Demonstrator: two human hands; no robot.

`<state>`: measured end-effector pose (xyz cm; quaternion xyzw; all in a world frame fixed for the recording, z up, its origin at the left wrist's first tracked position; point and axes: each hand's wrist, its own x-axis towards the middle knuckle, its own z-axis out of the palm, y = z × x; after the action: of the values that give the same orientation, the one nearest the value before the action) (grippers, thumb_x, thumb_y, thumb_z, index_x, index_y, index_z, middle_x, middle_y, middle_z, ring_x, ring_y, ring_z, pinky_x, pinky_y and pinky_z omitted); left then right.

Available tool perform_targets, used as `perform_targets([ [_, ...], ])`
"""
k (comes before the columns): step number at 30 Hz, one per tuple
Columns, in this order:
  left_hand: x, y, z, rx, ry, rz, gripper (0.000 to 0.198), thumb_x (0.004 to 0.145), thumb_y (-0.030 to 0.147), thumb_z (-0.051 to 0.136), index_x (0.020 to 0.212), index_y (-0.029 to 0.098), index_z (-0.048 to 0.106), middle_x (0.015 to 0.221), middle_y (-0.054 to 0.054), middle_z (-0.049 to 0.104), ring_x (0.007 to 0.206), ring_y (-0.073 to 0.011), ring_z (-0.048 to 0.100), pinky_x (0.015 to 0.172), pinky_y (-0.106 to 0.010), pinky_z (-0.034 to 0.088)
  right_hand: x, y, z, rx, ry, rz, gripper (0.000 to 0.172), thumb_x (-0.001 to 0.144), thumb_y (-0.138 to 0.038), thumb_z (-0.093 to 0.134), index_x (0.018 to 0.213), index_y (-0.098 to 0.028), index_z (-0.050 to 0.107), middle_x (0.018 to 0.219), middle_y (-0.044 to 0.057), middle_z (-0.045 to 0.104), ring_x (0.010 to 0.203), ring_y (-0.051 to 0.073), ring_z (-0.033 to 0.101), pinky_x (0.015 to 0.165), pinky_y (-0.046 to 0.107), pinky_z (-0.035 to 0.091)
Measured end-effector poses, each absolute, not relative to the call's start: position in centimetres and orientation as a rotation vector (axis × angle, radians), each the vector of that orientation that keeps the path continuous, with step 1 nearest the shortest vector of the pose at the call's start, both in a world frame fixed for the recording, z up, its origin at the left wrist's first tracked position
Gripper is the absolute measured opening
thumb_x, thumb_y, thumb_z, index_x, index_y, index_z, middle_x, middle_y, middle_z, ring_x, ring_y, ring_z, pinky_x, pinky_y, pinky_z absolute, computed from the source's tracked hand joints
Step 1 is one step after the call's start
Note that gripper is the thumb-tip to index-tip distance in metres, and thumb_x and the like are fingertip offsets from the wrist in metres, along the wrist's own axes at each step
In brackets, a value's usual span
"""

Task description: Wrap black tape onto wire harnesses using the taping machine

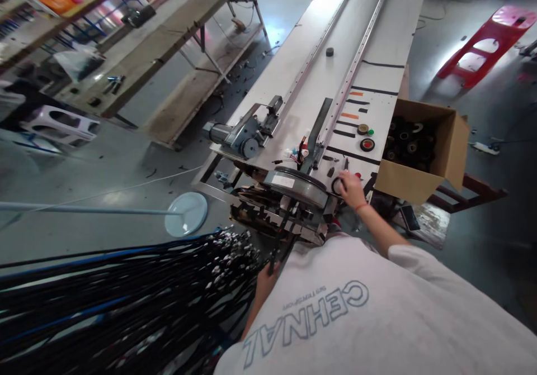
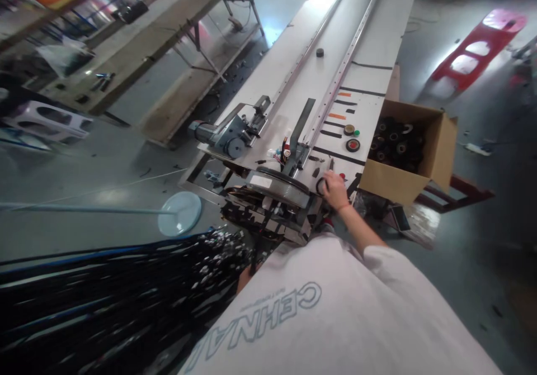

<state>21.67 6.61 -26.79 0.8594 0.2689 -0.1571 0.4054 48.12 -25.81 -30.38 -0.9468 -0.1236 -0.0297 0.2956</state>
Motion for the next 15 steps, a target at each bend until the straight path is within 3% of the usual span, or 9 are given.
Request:
perform_targets([
  [3, 26.1, 5.3, -26.0, 2.11, 0.55, -0.327, 0.039, 0.07, 0.061, 0.054, 0.065, 0.023, 0.055, 0.061, -0.003, 0.06, 0.063, -0.0224, 0.059, 0.063, -0.034, 0.05, 44.8, -23.0, -31.0, -2.484, -0.25, -0.066, 0.039, 0.085, -0.021, 0.045, 0.12, -0.02, 0.063, 0.146, 0.01, 0.051, 0.139, 0.027, 0.041, 0.114, 0.051, 0.031],
  [5, 30.0, 4.5, -25.6, 2.101, 0.493, -0.284, 0.039, 0.082, 0.058, 0.045, 0.07, 0.022, 0.053, 0.063, -0.001, 0.058, 0.066, -0.0186, 0.058, 0.071, -0.031, 0.05, 46.0, -22.6, -30.5, -2.469, -0.229, -0.04, 0.041, 0.084, -0.02, 0.046, 0.121, -0.018, 0.063, 0.147, 0.012, 0.049, 0.14, 0.027, 0.039, 0.115, 0.05, 0.031],
  [9, 35.5, 3.6, -24.4, 2.151, 0.305, -0.306, 0.034, 0.094, 0.044, 0.037, 0.078, 0.02, 0.055, 0.067, -0.002, 0.059, 0.066, -0.017, 0.057, 0.07, -0.029, 0.045, 50.2, -24.7, -28.9, -2.555, 0.202, -0.158, 0.053, 0.087, -0.025, 0.046, 0.138, -0.013, 0.049, 0.153, 0.018, 0.036, 0.142, 0.03, 0.033, 0.115, 0.052, 0.028],
  [12, 36.0, 3.3, -23.4, 2.263, 0.256, -0.303, 0.036, 0.097, 0.037, 0.035, 0.072, 0.02, 0.053, 0.065, -0.003, 0.059, 0.068, -0.0177, 0.057, 0.069, -0.029, 0.042, 50.8, -27.2, -28.7, -2.564, 0.612, -0.146, 0.064, 0.089, -0.036, 0.048, 0.146, -0.011, 0.035, 0.154, 0.024, 0.029, 0.136, 0.033, 0.039, 0.111, 0.052, 0.034],
  [15, 35.0, 3.3, -23.0, 2.305, 0.253, -0.276, 0.04, 0.098, 0.036, 0.033, 0.066, 0.02, 0.05, 0.065, -0.003, 0.059, 0.068, -0.017, 0.057, 0.068, -0.028, 0.039, 50.1, -28.9, -29.2, -2.479, 0.704, -0.126, 0.073, 0.086, -0.049, 0.054, 0.146, -0.012, 0.033, 0.149, 0.026, 0.035, 0.128, 0.034, 0.049, 0.104, 0.047, 0.042],
])
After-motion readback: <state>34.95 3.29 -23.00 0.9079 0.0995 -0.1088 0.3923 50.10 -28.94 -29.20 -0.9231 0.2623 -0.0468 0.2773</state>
